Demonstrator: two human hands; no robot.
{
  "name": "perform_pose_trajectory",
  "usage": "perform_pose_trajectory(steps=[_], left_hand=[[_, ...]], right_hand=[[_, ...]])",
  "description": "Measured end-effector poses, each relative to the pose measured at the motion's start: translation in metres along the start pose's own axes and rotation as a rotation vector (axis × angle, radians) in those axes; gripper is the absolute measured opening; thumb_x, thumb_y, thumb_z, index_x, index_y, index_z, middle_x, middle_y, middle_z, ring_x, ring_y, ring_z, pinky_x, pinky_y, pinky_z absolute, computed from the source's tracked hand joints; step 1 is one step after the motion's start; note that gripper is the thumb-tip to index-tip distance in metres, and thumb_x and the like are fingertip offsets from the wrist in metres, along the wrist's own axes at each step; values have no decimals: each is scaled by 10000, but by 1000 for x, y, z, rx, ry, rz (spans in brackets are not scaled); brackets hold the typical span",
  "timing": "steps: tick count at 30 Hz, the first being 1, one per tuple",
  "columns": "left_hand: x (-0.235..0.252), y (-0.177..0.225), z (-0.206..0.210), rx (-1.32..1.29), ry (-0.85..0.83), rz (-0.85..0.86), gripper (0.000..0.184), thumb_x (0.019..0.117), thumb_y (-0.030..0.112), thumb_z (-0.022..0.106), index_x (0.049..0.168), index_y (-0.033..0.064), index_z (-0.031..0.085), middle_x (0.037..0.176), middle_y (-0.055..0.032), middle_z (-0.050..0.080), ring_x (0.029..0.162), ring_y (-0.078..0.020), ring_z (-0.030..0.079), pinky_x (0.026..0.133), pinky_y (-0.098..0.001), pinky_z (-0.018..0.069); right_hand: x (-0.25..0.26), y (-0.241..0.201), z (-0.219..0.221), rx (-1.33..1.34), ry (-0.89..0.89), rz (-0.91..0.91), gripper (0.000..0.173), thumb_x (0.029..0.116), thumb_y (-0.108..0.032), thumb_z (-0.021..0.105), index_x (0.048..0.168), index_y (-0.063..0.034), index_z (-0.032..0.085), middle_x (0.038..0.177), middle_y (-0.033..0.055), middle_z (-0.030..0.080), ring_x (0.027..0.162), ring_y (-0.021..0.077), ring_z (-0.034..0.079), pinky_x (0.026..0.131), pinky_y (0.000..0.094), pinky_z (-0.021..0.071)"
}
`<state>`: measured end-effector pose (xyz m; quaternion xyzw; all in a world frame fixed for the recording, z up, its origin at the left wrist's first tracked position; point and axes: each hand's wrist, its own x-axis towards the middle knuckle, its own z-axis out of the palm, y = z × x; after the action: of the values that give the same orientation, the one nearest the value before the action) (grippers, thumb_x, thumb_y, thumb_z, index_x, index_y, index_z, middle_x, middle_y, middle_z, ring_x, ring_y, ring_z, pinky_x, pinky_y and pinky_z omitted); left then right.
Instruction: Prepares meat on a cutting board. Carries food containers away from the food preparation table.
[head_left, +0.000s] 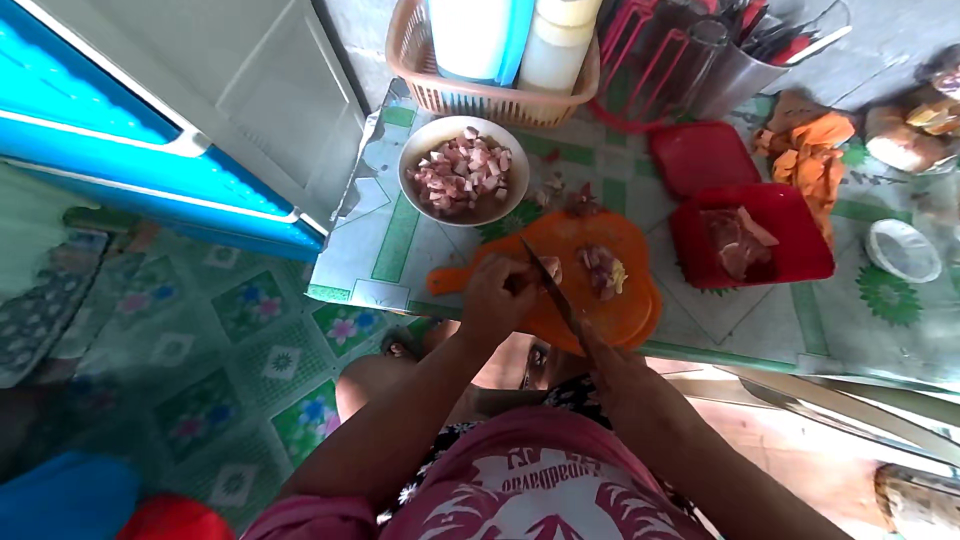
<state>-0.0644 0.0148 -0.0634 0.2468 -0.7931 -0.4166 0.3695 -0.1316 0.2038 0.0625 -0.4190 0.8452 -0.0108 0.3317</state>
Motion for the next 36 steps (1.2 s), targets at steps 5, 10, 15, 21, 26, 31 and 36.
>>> perform_pose_trajectory(steps=[5,10,15,21,26,31,36], left_hand=[[-1,0,-5,-9,-39,-61,226,816,157,813,993,44,729,960,-73,675,849,-135,653,759,-318,578],[4,5,-10,-11,-94,-133,246,815,152,811,1017,43,722,985,-86,668,888,-164,649,800,-353,568],[4,6,-9,-7,-131,-158,277,843,183,807,1056,35,711,1017,-103,674,906,-179,657,822,-371,573],[4,-1,-10,-19,-145,-134,279,858,181,802,1058,24,688,1022,-127,671,920,-211,660,842,-417,574],[10,14,-13,-18,-186,-243,254,850,170,809,1033,36,693,1007,-113,652,895,-197,644,816,-397,563],[5,9,-8,-1,-135,-183,292,855,195,816,1049,16,692,992,-120,670,873,-184,662,809,-378,577],[8,7,-7,0,-128,-196,303,862,216,784,1076,19,699,998,-112,678,870,-158,663,815,-346,576]], right_hand=[[41,-21,-1,-50,20,-33,652,1074,-95,389,1665,-192,128,1425,234,542,1241,371,611,1011,498,522],[3,-1,22,-37,77,-14,670,1052,-92,467,1654,-150,180,1273,234,607,990,377,699,818,493,591],[23,-13,11,-44,49,31,626,1086,-119,410,1657,-172,162,1337,235,599,1139,376,665,942,500,556],[55,-21,13,-83,108,-22,782,1031,-48,473,1669,-248,66,1341,224,574,1082,371,673,870,507,573],[9,7,46,-104,120,40,705,1019,-34,476,1652,-154,190,1294,247,602,929,393,714,760,504,597],[49,-13,26,-73,70,47,716,1061,-78,424,1668,-236,78,1345,241,576,1072,371,685,880,497,574],[61,-10,6,2,108,-37,762,1052,-83,485,1667,-284,83,1288,199,622,1081,366,680,877,531,572]])
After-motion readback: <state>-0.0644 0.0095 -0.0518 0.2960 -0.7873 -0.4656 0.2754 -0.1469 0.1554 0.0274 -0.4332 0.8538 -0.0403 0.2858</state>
